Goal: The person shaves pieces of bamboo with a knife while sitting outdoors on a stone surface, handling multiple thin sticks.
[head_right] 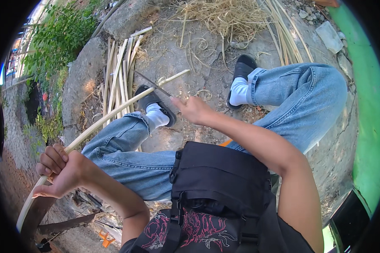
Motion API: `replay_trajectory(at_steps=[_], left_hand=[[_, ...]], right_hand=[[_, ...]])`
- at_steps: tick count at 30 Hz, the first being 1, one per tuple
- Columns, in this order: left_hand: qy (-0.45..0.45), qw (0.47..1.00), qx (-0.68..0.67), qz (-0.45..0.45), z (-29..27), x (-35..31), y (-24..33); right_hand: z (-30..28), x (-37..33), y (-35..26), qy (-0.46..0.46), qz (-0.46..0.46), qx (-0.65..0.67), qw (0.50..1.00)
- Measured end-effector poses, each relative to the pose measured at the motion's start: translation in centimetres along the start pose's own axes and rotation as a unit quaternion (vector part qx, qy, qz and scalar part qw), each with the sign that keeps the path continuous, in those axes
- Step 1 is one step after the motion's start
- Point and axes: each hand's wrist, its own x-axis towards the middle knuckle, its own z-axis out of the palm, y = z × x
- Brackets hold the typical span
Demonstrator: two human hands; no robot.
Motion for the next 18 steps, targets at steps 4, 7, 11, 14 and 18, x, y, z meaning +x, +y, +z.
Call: replay_trajectory(at_steps=[4,7,11,14,18], left_hand=[[-0.030,0.999,0.015,0.025,0.5,0.2,1.5],[-0.005,1.000,0.006,0.019,0.6,0.5,1.1],[0.034,0.998,0.041,0.036,0.5,0.4,0.8],[0.050,0.996,0.060,0.044,1.6,0.4,1.0],[0.039,0.997,0.048,0.035,0.7,0.6,0.7]], right_hand=[[1.4,-3.9,-5.7,-0.029,-0.170,0.071,0.982],[0.6,-0.5,-0.3,0.014,0.049,0.049,0.998],[1.0,0.2,-0.7,0.016,0.027,-0.003,1.000],[1.7,-1.8,-4.2,0.006,-0.162,0.059,0.985],[-0.5,1.5,2.3,0.022,0.021,0.013,0.999]])
